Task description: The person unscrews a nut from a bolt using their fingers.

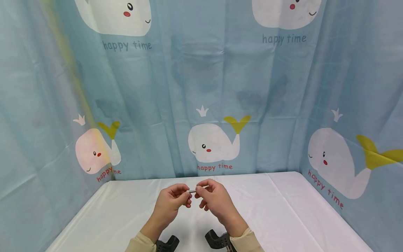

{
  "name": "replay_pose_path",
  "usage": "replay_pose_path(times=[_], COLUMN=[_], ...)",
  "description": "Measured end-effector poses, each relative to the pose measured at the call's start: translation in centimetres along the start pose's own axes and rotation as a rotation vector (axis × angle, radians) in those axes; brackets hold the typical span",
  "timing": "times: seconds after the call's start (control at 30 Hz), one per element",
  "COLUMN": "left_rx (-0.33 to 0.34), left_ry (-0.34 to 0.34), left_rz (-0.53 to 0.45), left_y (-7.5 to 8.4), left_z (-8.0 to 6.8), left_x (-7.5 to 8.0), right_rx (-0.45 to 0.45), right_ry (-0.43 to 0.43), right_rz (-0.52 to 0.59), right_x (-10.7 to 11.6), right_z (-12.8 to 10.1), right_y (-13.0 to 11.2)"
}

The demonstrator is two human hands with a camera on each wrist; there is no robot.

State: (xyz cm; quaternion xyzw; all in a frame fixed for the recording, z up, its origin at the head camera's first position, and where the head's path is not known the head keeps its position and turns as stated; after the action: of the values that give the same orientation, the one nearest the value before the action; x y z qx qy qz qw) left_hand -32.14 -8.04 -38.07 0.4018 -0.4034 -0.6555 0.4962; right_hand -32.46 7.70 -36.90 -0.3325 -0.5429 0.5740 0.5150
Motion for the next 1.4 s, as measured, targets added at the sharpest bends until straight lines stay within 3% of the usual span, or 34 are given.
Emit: replay_pose_path(times=[0.2,0.47,0.7,1.07,1.4], left_rx=[0.01,0.011,-0.002,0.0,0.006], left_ry=[0.006,0.004,0.003,0.0,0.005], left_rz=[0.006,0.006,0.034,0.015,0.029], left_y=[-0.03,0.13,0.0,0.19,0.03], left_z=[-0.09,-0.08,0.0,-0.09,-0.07], left_x=[-0.12,-0.1,-0.06,-0.14,-0.17], right_rx=[0.018,0.001,-0.008,0.015,-0.001], right_ry=[0.007,0.02,-0.015,0.038,-0.012], right_rz=[-0.041,0.024,-0.026,-0.003,-0.017], right_x=[0.09,0.27,-0.01,0.21,-0.1], right_z=[0.18,0.2,0.19,-0.02,0.05], right_y=[0.32,0.33,0.55,-0.21,0.37])
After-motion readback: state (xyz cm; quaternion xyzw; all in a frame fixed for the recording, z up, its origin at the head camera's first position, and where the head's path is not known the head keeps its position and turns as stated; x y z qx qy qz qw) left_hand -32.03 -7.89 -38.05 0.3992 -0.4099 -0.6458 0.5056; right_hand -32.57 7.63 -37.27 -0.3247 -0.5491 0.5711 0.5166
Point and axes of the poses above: each hand's wrist, its own z-axis towards the middle knuckle, its own x-axis out of the back of the hand, y = z × x, the point moved 7 cm from there along z, towards the middle knuckle, and after that the axes turned 6 degrees about -z, right-handed, at the moved point
